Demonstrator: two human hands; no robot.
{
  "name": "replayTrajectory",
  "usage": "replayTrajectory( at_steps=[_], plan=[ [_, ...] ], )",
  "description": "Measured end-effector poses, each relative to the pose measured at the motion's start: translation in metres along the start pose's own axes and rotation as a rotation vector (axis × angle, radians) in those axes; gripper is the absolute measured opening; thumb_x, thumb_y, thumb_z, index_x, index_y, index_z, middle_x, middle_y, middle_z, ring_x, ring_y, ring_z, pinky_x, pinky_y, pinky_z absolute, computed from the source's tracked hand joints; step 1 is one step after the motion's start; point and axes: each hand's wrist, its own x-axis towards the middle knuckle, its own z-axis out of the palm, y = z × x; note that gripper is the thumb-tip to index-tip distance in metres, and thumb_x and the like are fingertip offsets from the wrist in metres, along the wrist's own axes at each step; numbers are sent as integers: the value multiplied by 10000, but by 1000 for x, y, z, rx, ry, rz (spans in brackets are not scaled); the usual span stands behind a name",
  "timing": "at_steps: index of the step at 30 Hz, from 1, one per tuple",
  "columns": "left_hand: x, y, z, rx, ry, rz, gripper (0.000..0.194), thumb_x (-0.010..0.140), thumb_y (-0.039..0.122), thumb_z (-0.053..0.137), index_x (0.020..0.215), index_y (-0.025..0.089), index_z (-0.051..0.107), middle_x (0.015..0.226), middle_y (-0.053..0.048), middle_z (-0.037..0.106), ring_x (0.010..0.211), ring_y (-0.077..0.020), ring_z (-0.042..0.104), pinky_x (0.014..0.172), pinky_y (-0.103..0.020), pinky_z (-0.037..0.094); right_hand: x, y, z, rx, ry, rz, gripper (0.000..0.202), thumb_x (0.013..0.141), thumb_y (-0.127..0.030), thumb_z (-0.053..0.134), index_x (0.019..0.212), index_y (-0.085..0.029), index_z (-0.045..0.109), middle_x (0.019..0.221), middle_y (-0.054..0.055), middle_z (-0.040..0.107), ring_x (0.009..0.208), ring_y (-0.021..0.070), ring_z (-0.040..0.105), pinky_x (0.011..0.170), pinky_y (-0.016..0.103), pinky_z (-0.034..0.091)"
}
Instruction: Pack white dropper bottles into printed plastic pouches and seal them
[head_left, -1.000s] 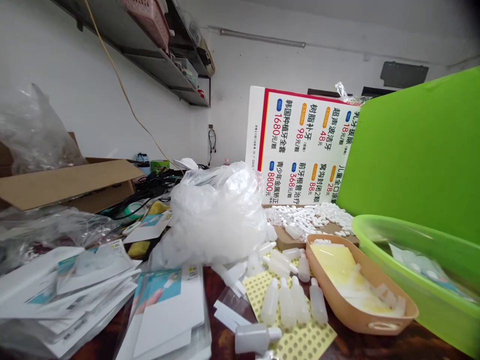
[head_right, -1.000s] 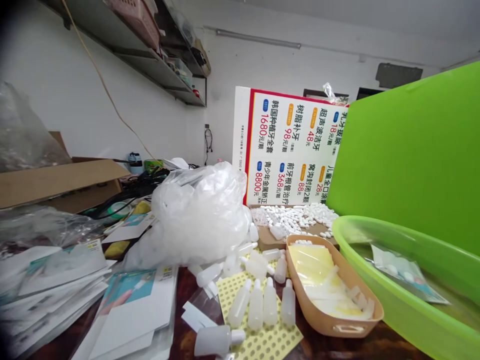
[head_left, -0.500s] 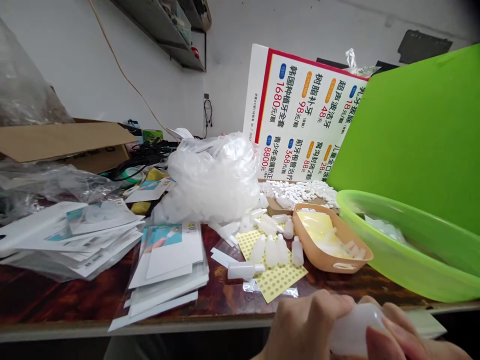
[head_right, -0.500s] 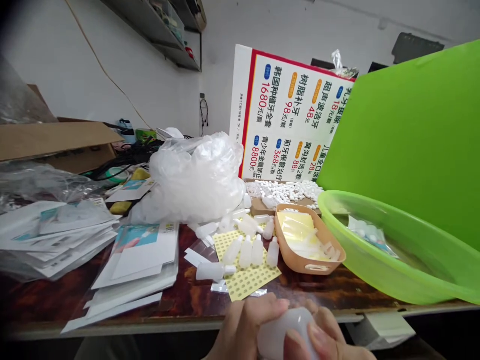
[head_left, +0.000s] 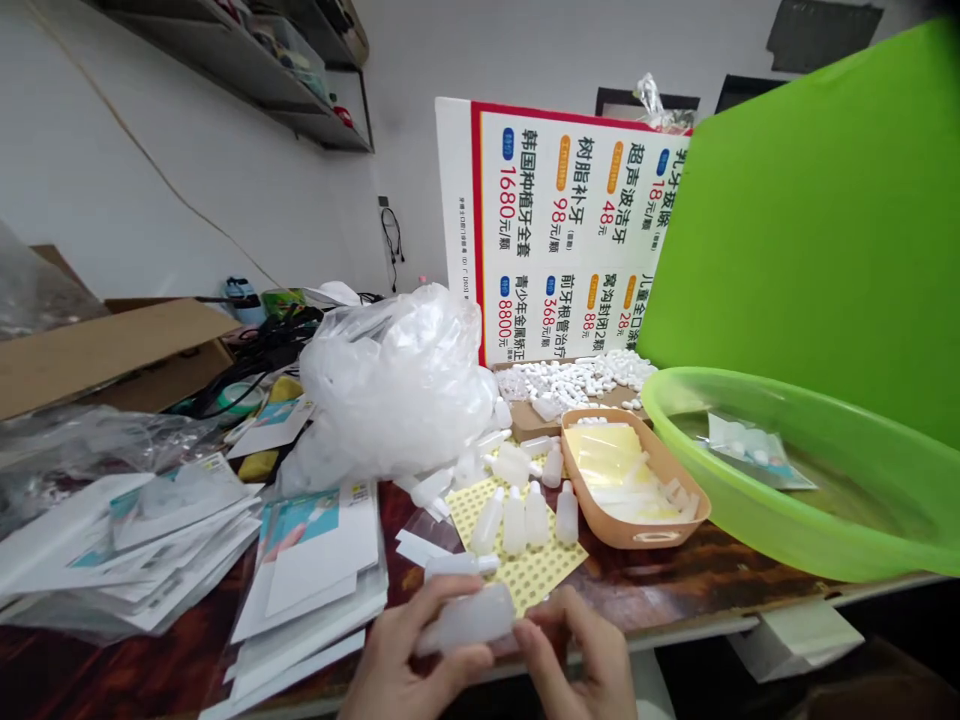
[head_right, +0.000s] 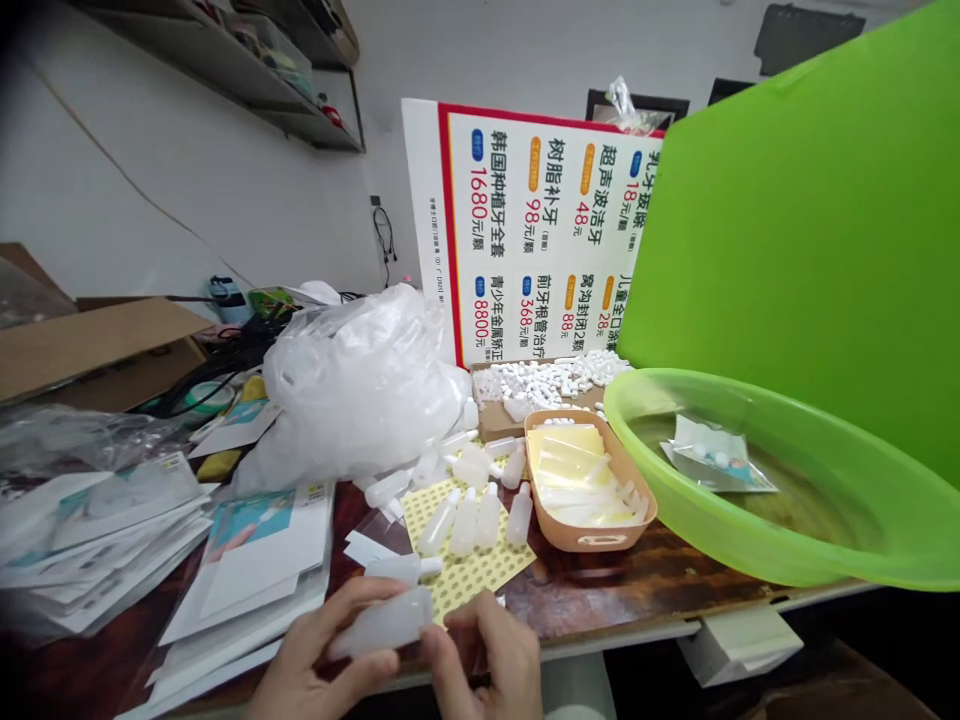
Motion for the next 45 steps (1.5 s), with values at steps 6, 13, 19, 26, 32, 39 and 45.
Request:
replayTrajectory(
  at_steps=[6, 13, 19, 26, 32, 39, 45],
  plan=[
    [7, -15, -58, 240, 338, -363, 382, 845, 492, 606, 1123, 231, 575, 1145, -91, 685, 1116, -296, 631, 874, -377, 537, 3, 25, -3, -144, -68, -39, 116, 912, -196, 579, 822, -187, 651, 669, 29, 618, 626, 160, 568, 593, 266, 413],
    [69, 8, -62, 392, -54, -386, 415, 854, 538, 578, 1120, 230, 658, 871, -27, 725, 822, -244, 672, 708, -305, 493, 0, 39, -7, -281, -264, -89, 125, 893, -188, 620, 1008, -189, 672, 735, 37, 598, 693, 189, 504, 635, 311, 363],
    [98, 10, -32, 346, -56, -374, 514, 884, 573, 531, 1270, 237, 579, 676, 35, 682, 621, -188, 624, 613, -279, 450, 3, 30, -10, -321, -329, -55, 82, 922, -183, 587, 971, -166, 651, 769, 54, 585, 725, 201, 485, 661, 327, 352],
    [62, -14, -9, 597, -37, 65, 327, 929, 350, 573, 1213, 189, 591, 1247, -118, 657, 1179, -297, 558, 979, -451, 440, 6, 10, -17, -330, -418, 63, 245, 952, -170, 533, 1194, -146, 556, 901, 79, 596, 793, 218, 481, 677, 334, 340],
    [21, -20, -13, 567, -176, 86, 436, 882, 253, 663, 1289, 202, 514, 1067, -84, 707, 951, -266, 636, 801, -395, 480, 1, -6, -17, -392, -532, 75, 167, 937, -153, 536, 1080, -198, 609, 913, 70, 594, 813, 234, 460, 686, 349, 297],
    [7, -12, -10, -197, 139, -254, 198, 807, 217, 738, 947, 292, 620, 887, 50, 545, 808, -107, 569, 691, -168, 464, 8, -1, -10, -405, -604, 157, 87, 933, -145, 534, 921, -218, 578, 860, 39, 604, 783, 240, 446, 672, 346, 277],
    [9, -5, 9, -296, 77, -251, 168, 793, 134, 681, 842, 269, 593, 766, 58, 468, 671, -101, 522, 607, -182, 443, 6, -2, -5, -474, -616, 152, 108, 932, -122, 516, 875, -213, 530, 831, 28, 591, 769, 236, 457, 676, 346, 279]
  ],
)
